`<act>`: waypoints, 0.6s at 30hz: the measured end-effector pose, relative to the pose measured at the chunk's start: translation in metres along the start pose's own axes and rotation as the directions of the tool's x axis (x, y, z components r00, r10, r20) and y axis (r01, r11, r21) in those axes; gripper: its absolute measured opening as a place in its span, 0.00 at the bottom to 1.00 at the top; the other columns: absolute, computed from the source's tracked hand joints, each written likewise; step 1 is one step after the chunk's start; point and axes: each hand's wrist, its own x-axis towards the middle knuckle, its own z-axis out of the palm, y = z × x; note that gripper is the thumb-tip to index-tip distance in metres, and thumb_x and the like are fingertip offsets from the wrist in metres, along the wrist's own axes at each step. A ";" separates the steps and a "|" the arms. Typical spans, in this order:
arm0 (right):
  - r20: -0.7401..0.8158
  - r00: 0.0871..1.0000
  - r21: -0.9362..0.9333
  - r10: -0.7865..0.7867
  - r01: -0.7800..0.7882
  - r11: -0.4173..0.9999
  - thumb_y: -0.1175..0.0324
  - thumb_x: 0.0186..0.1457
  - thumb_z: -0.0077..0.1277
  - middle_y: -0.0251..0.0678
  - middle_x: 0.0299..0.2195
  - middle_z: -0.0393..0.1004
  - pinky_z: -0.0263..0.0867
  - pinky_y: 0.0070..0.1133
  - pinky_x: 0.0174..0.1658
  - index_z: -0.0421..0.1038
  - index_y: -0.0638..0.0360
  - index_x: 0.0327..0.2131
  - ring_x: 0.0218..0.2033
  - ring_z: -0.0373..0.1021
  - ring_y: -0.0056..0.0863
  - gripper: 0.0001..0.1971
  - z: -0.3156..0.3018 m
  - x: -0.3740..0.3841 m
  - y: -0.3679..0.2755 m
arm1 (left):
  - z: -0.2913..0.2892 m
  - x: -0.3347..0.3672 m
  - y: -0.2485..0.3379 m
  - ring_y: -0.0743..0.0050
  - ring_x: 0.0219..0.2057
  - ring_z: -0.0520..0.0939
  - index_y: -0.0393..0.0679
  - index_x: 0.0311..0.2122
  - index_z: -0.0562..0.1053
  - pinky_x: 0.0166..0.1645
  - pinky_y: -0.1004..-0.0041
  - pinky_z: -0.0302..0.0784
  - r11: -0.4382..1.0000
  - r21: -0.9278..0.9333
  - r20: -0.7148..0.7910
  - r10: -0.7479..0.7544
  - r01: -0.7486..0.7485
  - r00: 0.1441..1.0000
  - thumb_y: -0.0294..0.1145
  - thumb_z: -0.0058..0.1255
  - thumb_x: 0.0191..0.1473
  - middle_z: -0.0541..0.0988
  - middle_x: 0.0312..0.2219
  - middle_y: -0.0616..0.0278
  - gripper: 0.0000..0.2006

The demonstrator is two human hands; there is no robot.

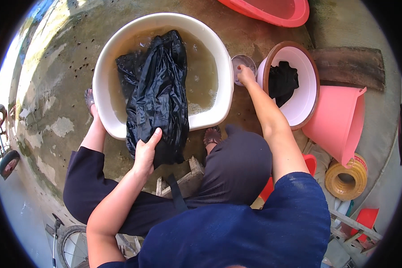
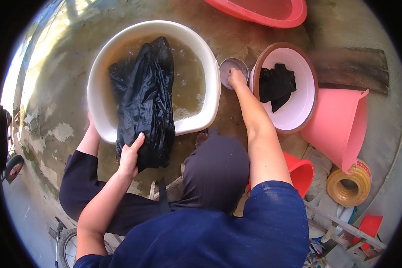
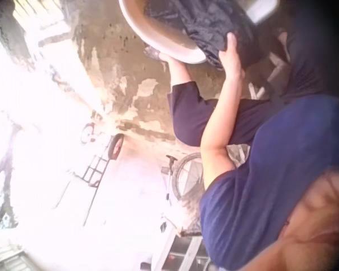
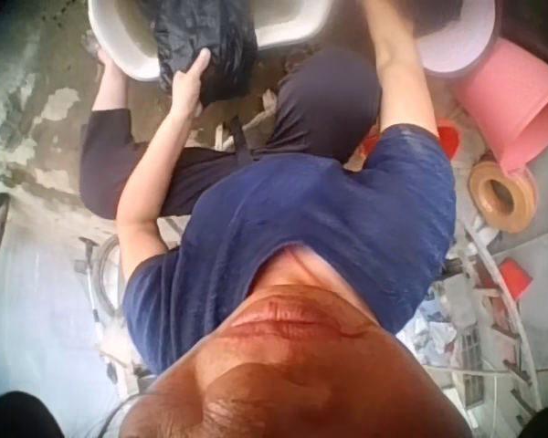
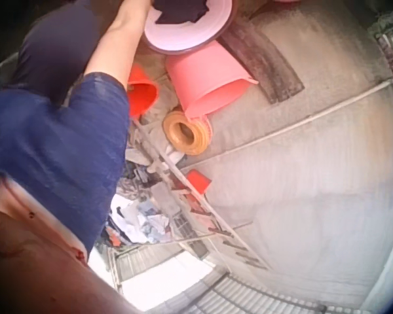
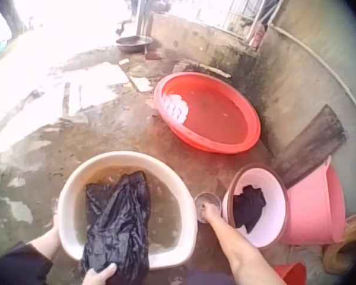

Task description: Hand washing black clothes in a basin and rinsing them in a bucket.

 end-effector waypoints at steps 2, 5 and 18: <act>-0.063 0.998 -0.002 0.003 -0.003 1.000 0.70 0.40 0.48 0.50 0.42 0.64 0.60 0.30 0.46 0.64 0.53 0.43 0.44 0.62 0.44 0.21 0.008 0.006 -0.010 | -0.002 -0.002 -0.005 0.71 0.35 0.76 0.36 0.43 0.67 0.40 0.73 0.72 0.999 -0.010 -0.046 -0.043 0.043 0.998 0.34 0.50 0.50 0.74 0.37 0.59 0.17; -0.108 0.991 -0.014 0.077 -0.079 0.997 0.67 0.40 0.49 0.50 0.45 0.59 0.60 0.31 0.47 0.61 0.52 0.46 0.47 0.58 0.47 0.24 0.012 0.018 -0.020 | -0.008 0.002 -0.008 0.66 0.40 0.74 0.35 0.47 0.64 0.46 0.69 0.70 0.987 -0.091 -0.089 -0.142 0.134 0.986 0.44 0.45 0.52 0.71 0.41 0.55 0.23; 0.197 0.976 0.944 0.095 -0.215 0.250 0.70 0.47 0.49 0.29 0.20 0.69 0.63 0.15 0.25 0.67 0.58 0.27 0.20 0.67 0.18 0.04 -0.037 -0.013 -0.034 | -0.007 0.001 -0.004 0.57 0.44 0.72 0.38 0.49 0.63 0.50 0.60 0.66 0.930 -0.347 -0.129 -0.173 0.119 0.976 0.46 0.36 0.54 0.70 0.44 0.53 0.23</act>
